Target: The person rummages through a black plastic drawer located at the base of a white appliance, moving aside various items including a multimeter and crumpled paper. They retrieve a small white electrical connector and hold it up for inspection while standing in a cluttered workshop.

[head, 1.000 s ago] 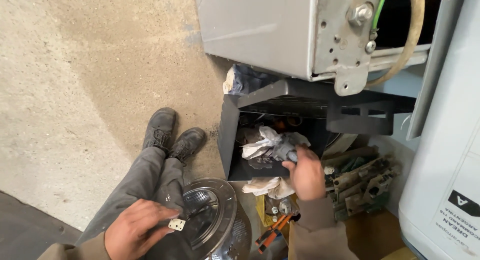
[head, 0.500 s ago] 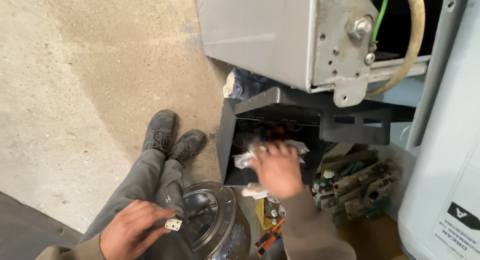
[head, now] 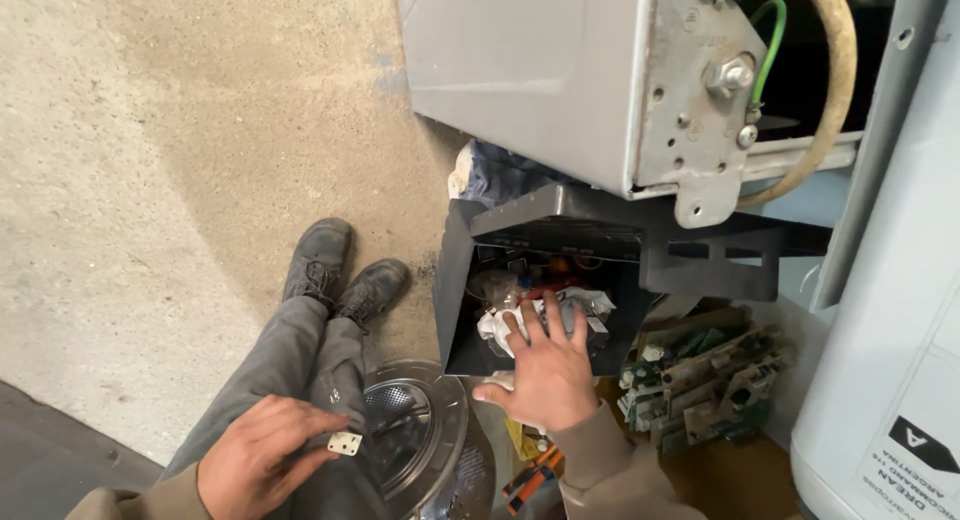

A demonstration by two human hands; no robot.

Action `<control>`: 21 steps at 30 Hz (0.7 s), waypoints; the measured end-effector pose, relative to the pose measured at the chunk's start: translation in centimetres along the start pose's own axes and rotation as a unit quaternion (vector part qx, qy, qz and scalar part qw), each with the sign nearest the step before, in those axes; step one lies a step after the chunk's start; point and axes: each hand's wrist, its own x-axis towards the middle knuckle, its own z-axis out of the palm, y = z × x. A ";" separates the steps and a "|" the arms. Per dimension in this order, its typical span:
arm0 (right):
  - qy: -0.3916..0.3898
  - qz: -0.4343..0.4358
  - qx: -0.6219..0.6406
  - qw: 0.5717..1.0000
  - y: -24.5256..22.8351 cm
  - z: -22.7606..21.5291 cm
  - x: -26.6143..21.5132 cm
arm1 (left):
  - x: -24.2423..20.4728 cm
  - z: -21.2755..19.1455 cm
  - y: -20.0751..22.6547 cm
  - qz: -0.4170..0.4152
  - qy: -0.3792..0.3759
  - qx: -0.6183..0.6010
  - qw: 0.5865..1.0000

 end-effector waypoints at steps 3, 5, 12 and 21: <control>-0.011 -0.010 -0.018 1.000 0.2 0.4 0.1 | 0.4 -0.4 0.3 0.001 -0.008 -0.008 1.000; -0.041 -0.015 -0.007 0.999 0.3 0.2 0.4 | 0.5 -0.5 0.5 0.004 -0.009 -0.003 1.000; -0.028 -0.047 0.097 0.994 4.1 3.2 1.8 | 0.7 -0.9 0.5 0.008 -0.008 -0.006 1.000; 0.137 0.129 0.136 0.973 5.0 6.7 8.4 | 1.6 -1.0 1.1 0.001 -0.014 0.001 1.000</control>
